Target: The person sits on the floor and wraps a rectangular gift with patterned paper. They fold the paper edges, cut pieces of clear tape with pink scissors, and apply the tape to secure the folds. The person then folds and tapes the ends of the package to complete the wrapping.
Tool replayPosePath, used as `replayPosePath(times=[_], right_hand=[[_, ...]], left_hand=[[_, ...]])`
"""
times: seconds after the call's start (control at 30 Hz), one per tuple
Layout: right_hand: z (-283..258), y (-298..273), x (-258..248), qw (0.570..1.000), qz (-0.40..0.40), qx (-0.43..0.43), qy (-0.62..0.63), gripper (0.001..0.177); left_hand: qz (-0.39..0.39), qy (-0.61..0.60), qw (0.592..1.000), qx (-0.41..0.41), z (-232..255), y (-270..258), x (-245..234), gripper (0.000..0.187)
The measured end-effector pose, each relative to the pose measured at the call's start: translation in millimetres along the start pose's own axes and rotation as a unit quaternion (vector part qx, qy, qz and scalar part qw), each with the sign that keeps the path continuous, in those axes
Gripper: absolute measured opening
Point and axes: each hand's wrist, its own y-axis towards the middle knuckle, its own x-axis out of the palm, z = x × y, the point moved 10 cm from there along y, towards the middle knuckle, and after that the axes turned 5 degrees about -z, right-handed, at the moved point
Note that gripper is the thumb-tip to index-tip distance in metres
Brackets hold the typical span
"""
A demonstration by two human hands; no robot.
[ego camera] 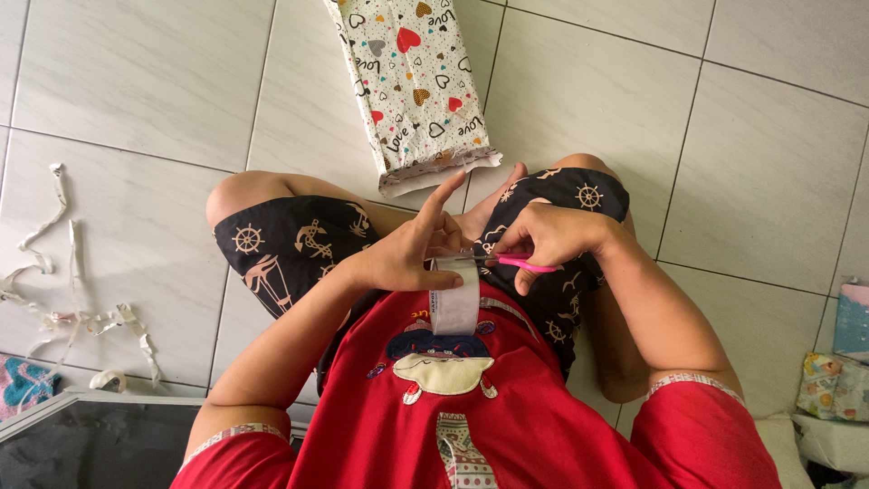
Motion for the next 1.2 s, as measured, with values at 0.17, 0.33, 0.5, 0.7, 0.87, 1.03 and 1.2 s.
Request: replayPosePath(times=[0.17, 0.33, 0.5, 0.7, 0.87, 1.03, 1.2], right_hand=[[-3, 1, -2, 0.999, 0.005, -0.035, 0.01, 0.064], [5, 2, 1, 1.0, -0.001, -0.014, 0.02, 0.062], [6, 3, 2, 0.999, 0.005, -0.013, 0.03, 0.053], [5, 0, -1, 0.999, 0.03, 0.009, 0.023, 0.063], [-1, -9, -6, 0.999, 0.034, 0.002, -0.018, 0.071], [-12, -3, -7, 0.998, 0.044, -0.04, -0.033, 0.072], [-10, 8, -3, 0.999, 0.023, 0.001, -0.031, 0.07]], left_hand=[[0.0, -0.011, 1.0, -0.002, 1, -1, 0, 0.127], [0.0, -0.014, 1.0, -0.016, -1, -1, 0, 0.128], [0.0, -0.022, 1.0, -0.012, 0, -1, 0, 0.127], [0.001, -0.025, 1.0, -0.009, 0, -2, 0, 0.128], [0.003, -0.023, 0.999, -0.031, -6, -4, 0, 0.129], [0.001, -0.039, 0.999, 0.016, 2, -2, 2, 0.128], [-0.002, -0.028, 1.0, 0.003, 2, -1, 3, 0.128]])
